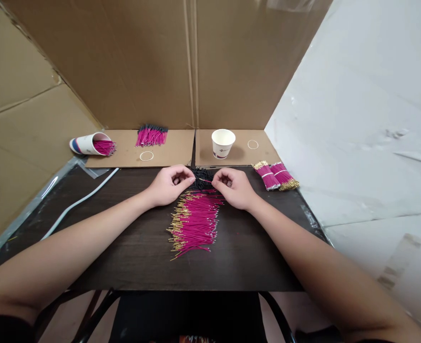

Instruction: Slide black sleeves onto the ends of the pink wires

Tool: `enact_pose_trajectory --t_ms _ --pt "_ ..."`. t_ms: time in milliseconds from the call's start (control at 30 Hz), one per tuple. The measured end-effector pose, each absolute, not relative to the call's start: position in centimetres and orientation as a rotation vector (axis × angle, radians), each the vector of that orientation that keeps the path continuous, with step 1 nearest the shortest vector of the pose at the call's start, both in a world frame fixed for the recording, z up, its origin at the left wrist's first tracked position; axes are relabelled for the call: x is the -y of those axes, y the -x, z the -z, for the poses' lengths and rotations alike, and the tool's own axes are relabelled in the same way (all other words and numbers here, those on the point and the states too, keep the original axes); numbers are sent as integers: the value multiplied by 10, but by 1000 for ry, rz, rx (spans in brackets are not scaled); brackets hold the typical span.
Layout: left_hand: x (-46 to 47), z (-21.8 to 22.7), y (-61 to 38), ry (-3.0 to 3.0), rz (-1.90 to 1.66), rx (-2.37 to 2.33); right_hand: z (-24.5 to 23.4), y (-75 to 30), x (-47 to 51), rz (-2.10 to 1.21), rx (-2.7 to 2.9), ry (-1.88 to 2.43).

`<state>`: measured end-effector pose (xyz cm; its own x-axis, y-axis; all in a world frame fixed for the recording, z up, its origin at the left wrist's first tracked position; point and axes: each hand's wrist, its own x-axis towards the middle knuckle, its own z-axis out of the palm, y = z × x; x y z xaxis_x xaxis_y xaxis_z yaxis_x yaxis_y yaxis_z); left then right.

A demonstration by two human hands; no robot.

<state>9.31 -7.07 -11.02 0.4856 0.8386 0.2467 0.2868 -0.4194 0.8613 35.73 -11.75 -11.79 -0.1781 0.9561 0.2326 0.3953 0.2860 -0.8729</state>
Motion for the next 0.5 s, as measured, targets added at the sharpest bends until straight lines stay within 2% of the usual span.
enact_pose_trajectory --t_ms 500 --pt "71 113 -95 -1840 -896 -939 122 -354 118 -869 1625 1209"
